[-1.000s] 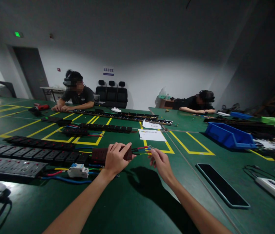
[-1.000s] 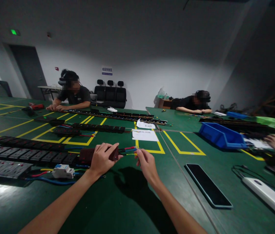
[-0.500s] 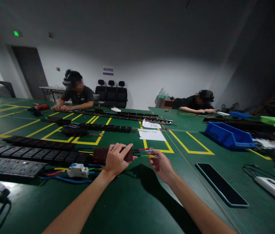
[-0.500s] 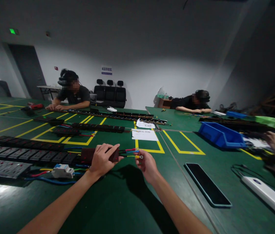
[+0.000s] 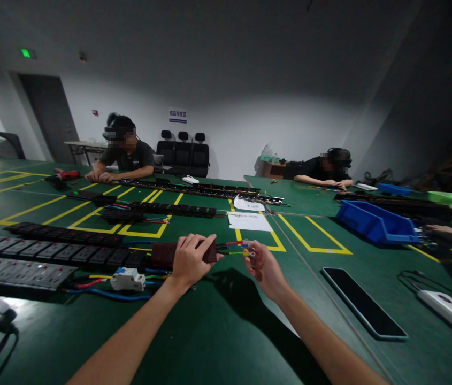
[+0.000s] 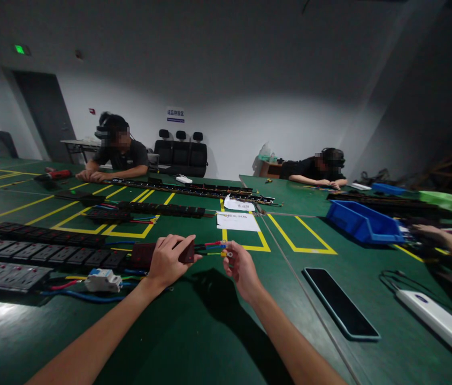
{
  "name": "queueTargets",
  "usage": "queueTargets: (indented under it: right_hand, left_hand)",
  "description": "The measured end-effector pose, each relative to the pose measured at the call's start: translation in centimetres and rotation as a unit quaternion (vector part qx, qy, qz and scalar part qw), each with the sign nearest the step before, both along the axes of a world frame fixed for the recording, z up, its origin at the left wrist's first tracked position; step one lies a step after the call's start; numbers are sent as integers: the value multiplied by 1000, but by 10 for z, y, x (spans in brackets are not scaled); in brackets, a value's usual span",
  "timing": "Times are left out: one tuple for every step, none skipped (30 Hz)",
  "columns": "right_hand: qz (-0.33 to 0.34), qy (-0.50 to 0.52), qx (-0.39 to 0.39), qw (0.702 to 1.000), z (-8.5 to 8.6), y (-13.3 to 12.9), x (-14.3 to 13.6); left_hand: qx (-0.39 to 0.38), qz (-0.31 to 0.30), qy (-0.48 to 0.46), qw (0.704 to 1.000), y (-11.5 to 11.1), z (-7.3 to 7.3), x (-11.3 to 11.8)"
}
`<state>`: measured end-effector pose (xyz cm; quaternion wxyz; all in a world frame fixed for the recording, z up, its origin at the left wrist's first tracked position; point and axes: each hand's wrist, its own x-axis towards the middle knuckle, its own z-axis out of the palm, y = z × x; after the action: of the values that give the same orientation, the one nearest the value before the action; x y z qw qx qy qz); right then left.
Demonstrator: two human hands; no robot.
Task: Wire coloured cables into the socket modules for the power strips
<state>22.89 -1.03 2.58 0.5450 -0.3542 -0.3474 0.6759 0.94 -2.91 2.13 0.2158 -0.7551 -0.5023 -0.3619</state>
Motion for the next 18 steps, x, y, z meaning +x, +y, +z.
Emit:
queueTargets:
  right_hand:
    - [1,2,1,1000,0,1,0]
    - [2,4,1,1000,-1,1,1]
    - [4,6,1,1000,-2,2,1]
    - [7,8,-1,1000,-4,3,1]
    - [10,8,-5,1000,-5,3,2]
    - [17,7,-9,1000,-6,3,2]
    - [25,5,-13,1000,-8,3,1]
    - [35,2,-17,999,-9,3,1]
    - [44,-4,-20,999,-9,3,1]
    - [53,-11,-20,998,-10,3,1]
    - [59,-22,-15,998,-10,3,0]
    - [61,-36,-4,997,-10,2,0]
    - [58,-55,14,997,-10,2,0]
    - [54,-75,38,995,-10,2,0]
    - [49,-95,64,992,-10,2,0]
    - [45,-113,88,989,-10,1,0]
    - [41,-127,106,985,-9,1,0]
    - [39,-138,117,983,-9,1,0]
  left_hand:
    - [-1,0,2,1000,0,0,0]
    - [-1,0,3,1000,0,-1,0]
    - [-1,-1,4,1000,0,-1,1]
    - [-2,-1,4,1000,0,-1,1]
    - [-2,-1,5,1000,0,-1,1]
    - [-2,-1,5,1000,0,-1,1]
    - [-2,-2,6,1000,1,-1,1]
    - [-1,-2,6,1000,1,-1,1]
    - [0,-1,7,1000,1,-1,0]
    - [0,-1,7,1000,1,-1,0]
    - [0,1,6,1000,1,-2,0]
    - [0,3,4,1000,1,-2,0]
    - [-1,5,2,1000,1,-2,0]
    - [-1,7,-1,1000,1,-2,0]
    - [-2,8,-3,1000,1,-2,0]
    - [-3,8,-5,1000,2,-2,0]
    - [-4,8,-7,1000,2,-2,0]
    - [-5,8,-8,1000,2,-1,0]
